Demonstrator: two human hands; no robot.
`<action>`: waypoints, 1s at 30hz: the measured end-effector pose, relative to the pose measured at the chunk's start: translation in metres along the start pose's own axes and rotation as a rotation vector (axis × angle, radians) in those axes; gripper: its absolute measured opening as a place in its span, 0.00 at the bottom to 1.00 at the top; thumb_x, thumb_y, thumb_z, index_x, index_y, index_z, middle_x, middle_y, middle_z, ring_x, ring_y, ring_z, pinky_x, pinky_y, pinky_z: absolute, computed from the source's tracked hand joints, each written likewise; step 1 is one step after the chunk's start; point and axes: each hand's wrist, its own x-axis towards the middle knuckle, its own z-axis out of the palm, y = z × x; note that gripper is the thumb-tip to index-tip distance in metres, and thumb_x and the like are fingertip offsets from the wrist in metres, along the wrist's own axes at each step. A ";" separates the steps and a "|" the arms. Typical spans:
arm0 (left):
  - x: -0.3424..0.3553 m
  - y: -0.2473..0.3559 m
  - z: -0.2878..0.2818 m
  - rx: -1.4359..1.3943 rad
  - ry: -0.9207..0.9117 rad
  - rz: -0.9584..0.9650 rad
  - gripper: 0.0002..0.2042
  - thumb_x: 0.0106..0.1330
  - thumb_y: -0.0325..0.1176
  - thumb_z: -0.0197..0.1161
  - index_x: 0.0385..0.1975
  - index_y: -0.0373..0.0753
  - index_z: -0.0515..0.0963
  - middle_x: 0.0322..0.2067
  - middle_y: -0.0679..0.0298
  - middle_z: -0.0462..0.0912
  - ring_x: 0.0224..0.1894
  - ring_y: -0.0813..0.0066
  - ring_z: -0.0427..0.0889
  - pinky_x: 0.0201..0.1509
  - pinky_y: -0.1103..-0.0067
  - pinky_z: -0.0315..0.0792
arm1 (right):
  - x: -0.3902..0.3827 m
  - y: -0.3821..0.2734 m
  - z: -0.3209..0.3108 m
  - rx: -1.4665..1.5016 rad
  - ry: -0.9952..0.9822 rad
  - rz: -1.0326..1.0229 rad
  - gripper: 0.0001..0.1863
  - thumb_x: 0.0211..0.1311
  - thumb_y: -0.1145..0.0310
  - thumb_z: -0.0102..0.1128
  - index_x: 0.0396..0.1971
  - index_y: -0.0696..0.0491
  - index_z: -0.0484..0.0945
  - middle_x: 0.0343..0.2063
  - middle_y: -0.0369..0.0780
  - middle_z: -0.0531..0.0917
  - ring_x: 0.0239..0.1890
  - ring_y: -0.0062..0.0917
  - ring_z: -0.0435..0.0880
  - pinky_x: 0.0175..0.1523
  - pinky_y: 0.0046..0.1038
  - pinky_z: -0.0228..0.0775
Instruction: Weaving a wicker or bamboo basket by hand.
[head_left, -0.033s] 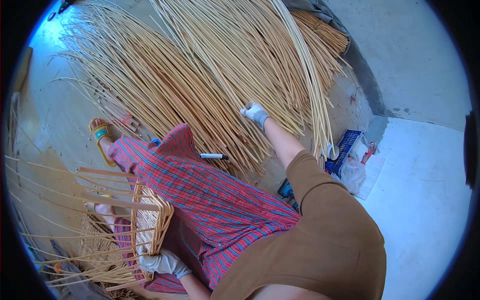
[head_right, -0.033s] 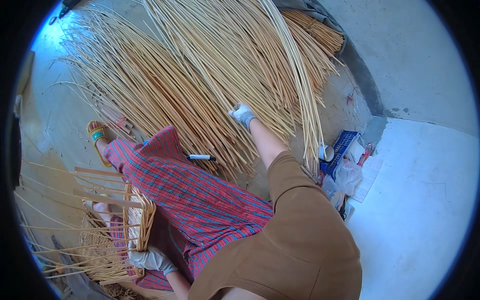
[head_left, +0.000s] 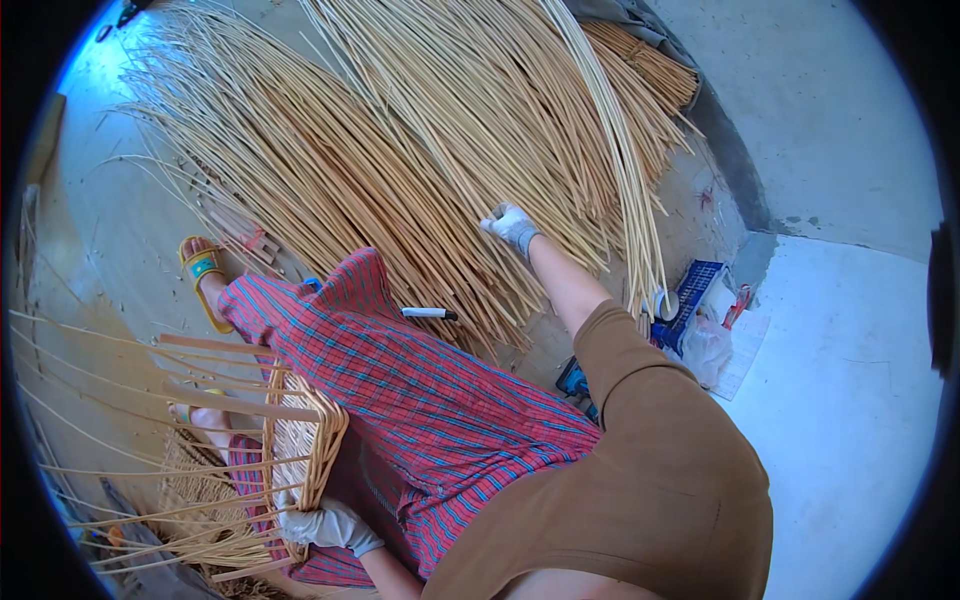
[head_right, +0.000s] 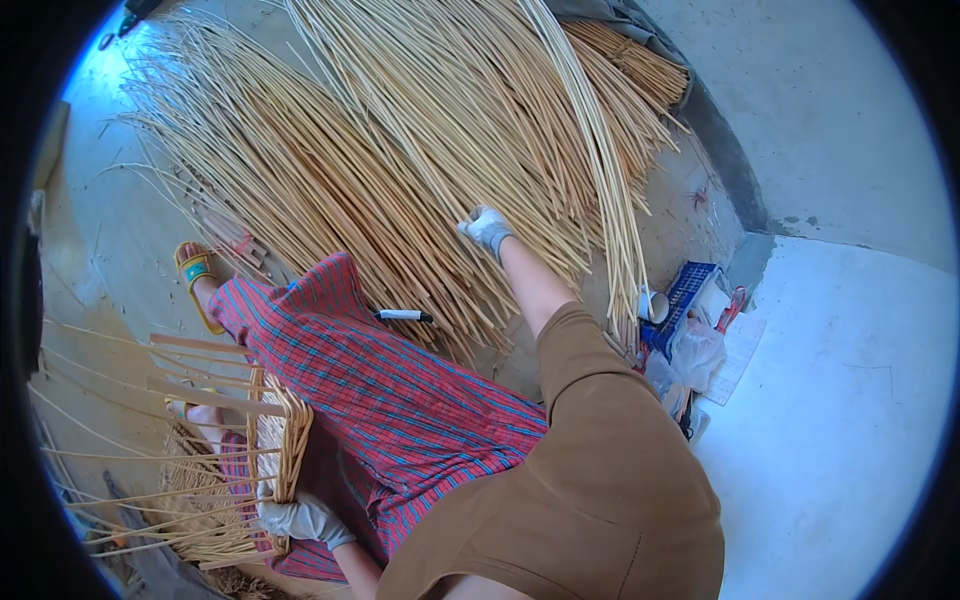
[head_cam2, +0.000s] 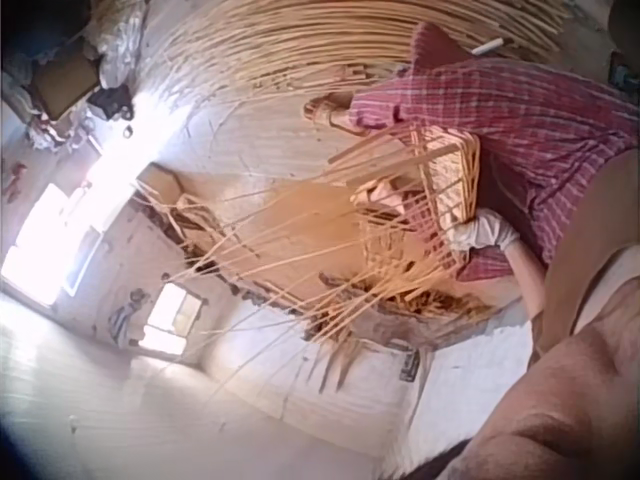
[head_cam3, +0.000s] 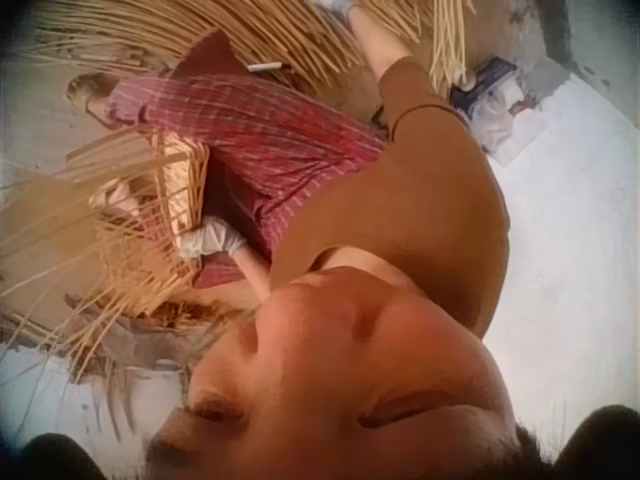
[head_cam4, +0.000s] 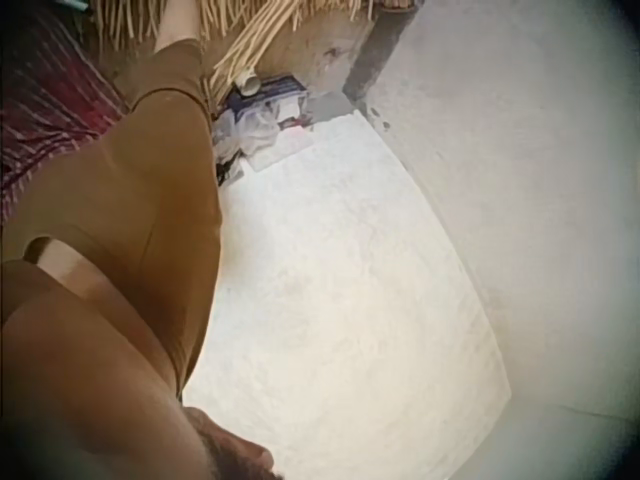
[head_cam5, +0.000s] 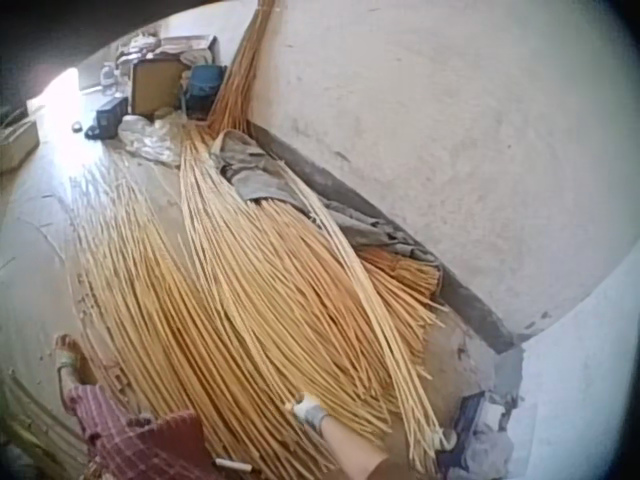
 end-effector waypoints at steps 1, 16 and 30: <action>-0.001 -0.002 -0.001 -0.031 0.000 -0.023 0.19 0.64 0.35 0.68 0.54 0.36 0.78 0.46 0.55 0.82 0.49 0.52 0.79 0.58 0.61 0.70 | -0.008 -0.012 0.002 0.030 -0.057 0.035 0.37 0.48 0.54 0.81 0.53 0.63 0.77 0.48 0.45 0.86 0.49 0.32 0.85 0.57 0.32 0.75; -0.006 -0.019 0.000 -0.127 -0.018 -0.118 0.20 0.64 0.36 0.72 0.52 0.34 0.79 0.45 0.54 0.82 0.48 0.51 0.80 0.56 0.62 0.71 | -0.042 -0.064 0.045 -0.107 0.094 -0.223 0.18 0.66 0.56 0.60 0.54 0.41 0.84 0.47 0.45 0.87 0.47 0.43 0.86 0.55 0.40 0.77; 0.002 -0.001 0.006 -0.256 -0.016 -0.070 0.21 0.64 0.37 0.72 0.53 0.33 0.77 0.45 0.53 0.80 0.49 0.50 0.78 0.56 0.61 0.71 | 0.032 -0.014 0.059 0.255 0.085 0.061 0.27 0.65 0.57 0.63 0.62 0.51 0.77 0.52 0.51 0.84 0.52 0.44 0.85 0.57 0.39 0.77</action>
